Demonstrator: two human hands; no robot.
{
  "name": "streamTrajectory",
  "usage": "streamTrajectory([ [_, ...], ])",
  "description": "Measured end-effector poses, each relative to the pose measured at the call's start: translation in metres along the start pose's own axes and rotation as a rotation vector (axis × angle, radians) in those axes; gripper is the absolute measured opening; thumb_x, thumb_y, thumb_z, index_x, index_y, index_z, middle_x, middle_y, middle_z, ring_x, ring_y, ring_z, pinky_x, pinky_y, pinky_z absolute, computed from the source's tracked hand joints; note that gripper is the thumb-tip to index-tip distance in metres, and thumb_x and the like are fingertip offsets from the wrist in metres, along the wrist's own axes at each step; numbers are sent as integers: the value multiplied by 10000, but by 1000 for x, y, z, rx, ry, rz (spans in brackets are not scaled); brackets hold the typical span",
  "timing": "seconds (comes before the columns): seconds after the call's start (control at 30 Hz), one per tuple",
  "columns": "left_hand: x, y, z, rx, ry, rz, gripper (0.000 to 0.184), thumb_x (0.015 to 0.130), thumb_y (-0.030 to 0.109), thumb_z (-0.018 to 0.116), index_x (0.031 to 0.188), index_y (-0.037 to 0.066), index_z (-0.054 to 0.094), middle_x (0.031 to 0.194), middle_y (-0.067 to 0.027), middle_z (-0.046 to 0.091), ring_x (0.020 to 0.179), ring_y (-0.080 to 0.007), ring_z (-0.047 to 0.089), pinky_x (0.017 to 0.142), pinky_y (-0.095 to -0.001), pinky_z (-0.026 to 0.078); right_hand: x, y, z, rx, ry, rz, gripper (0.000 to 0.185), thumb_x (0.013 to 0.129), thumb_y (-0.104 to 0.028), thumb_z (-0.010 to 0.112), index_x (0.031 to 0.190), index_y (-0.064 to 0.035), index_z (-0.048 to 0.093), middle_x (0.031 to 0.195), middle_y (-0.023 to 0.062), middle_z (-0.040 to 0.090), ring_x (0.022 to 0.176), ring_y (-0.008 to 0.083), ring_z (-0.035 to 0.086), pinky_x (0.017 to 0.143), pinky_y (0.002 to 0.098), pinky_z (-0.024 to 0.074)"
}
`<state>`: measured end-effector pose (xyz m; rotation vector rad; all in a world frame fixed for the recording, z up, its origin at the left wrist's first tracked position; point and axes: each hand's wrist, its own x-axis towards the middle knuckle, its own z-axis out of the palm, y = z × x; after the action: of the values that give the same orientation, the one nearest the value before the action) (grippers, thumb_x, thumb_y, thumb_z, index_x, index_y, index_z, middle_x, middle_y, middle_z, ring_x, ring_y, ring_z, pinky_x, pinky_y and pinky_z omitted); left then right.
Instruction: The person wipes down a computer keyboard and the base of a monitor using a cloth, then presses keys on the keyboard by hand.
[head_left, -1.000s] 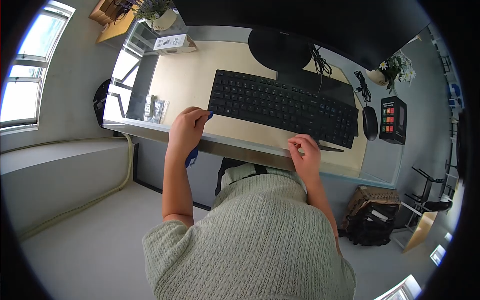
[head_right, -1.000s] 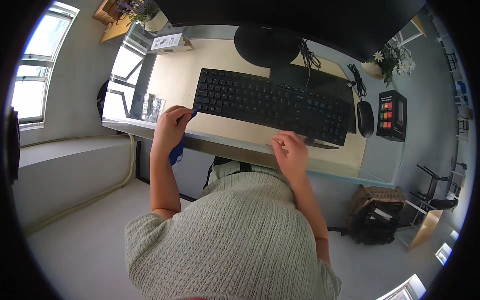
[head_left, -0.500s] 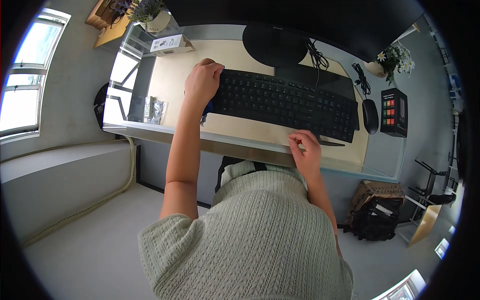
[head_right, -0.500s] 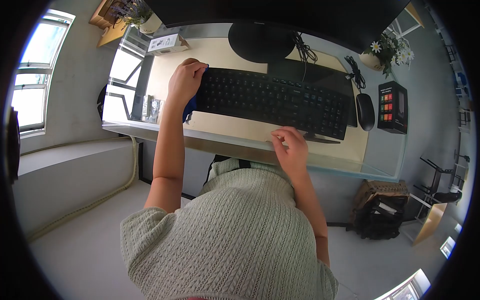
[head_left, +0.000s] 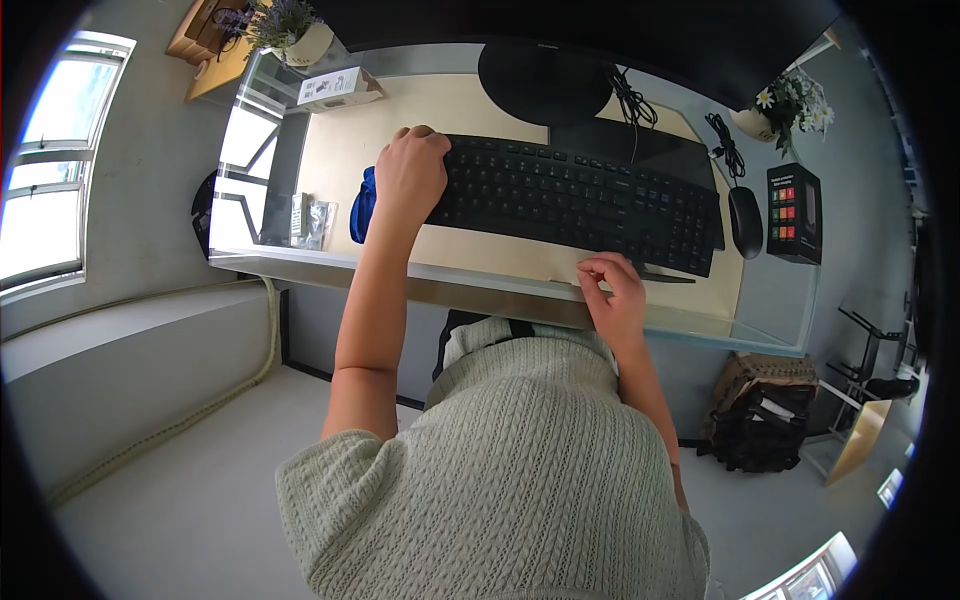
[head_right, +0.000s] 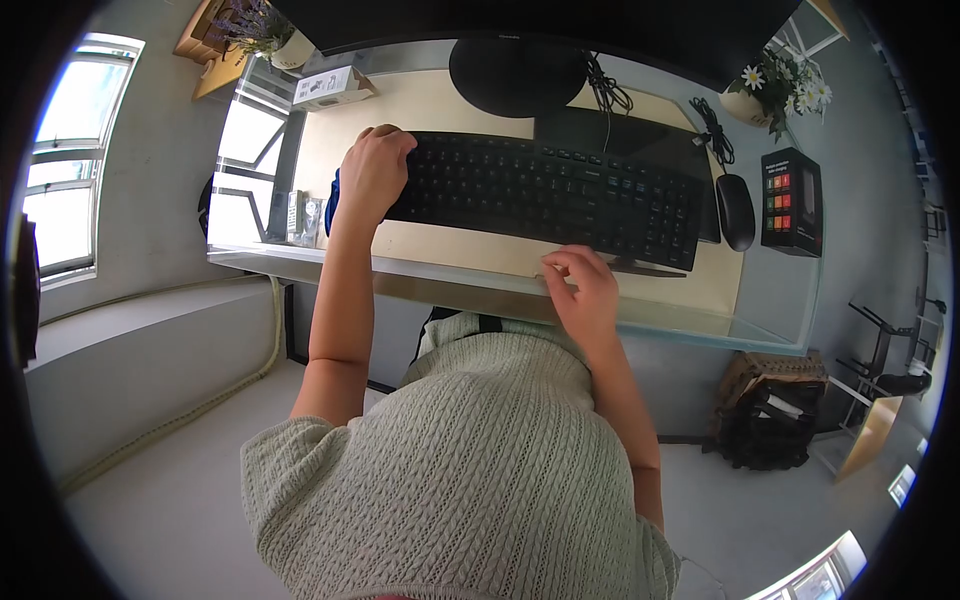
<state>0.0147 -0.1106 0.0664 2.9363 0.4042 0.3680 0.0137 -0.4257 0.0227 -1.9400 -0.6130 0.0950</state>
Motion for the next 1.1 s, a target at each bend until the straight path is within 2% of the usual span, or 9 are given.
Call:
streamTrajectory([
  [0.6,1,102,36,-283,29,227,159,819,18,608,916,54,730,1002,-96,700,986,-333,636,822,-419,533,0,1,0,19,-10,-1,105,807,-3,710,905,-38,702,938,96,676,679,185,639,622,295,516],
  [0.67,-4,114,36,-317,16,242,138,825,51,627,919,44,728,1016,-101,698,969,-350,633,815,-423,527,-3,4,-1,45,-12,14,113,858,16,684,968,-5,667,961,75,651,753,138,610,685,260,501],
  [0.73,-8,122,36,-801,-314,389,113,860,73,642,923,30,725,981,-108,691,957,-323,636,805,-392,522,-10,17,-1,110,67,89,125,901,-11,643,1025,-1,631,979,74,636,785,138,606,712,263,499],
  [0.8,-20,137,19,-1030,-373,385,114,873,61,643,952,25,716,975,-110,677,955,-297,631,802,-375,519,-16,24,-3,174,144,165,143,944,-37,603,1081,2,595,998,73,620,818,137,603,739,267,496],
  [0.87,-34,150,6,-1260,-433,376,118,886,50,643,980,20,707,968,-111,663,953,-271,627,799,-358,516,-22,26,-6,581,261,11,191,1012,-112,507,1169,-2,514,1028,75,590,865,148,592,791,293,492],
  [0.93,-45,157,0,-1240,-167,174,180,894,8,630,1069,11,671,1037,-115,620,985,-228,609,816,-328,512,-24,25,-9,638,211,-24,305,1001,-167,541,1242,10,485,1157,139,532,996,200,578,864,350,488],
  [1.0,-60,156,9,-1259,-155,181,292,919,14,620,1209,2,590,1126,-106,585,1017,-220,603,848,-329,510,-11,-7,-7,549,166,-190,402,975,-219,603,1287,3,482,1268,146,456,1129,230,509,961,394,445],
  [1.07,-70,156,13,-1518,-277,21,352,982,83,573,1317,-2,503,1180,-105,571,1067,-196,580,926,-335,487,-6,-31,-9,552,101,-121,507,925,-234,675,1340,-30,467,1340,158,390,1225,265,441,1033,421,396],
  [1.1,-68,153,4,-1523,-271,19,352,982,83,573,1317,-2,503,1180,-105,571,1067,-196,580,926,-335,487,-3,-41,-12,257,89,-105,545,886,-203,715,1347,-51,466,1332,163,397,1242,279,437,1037,423,396],
])
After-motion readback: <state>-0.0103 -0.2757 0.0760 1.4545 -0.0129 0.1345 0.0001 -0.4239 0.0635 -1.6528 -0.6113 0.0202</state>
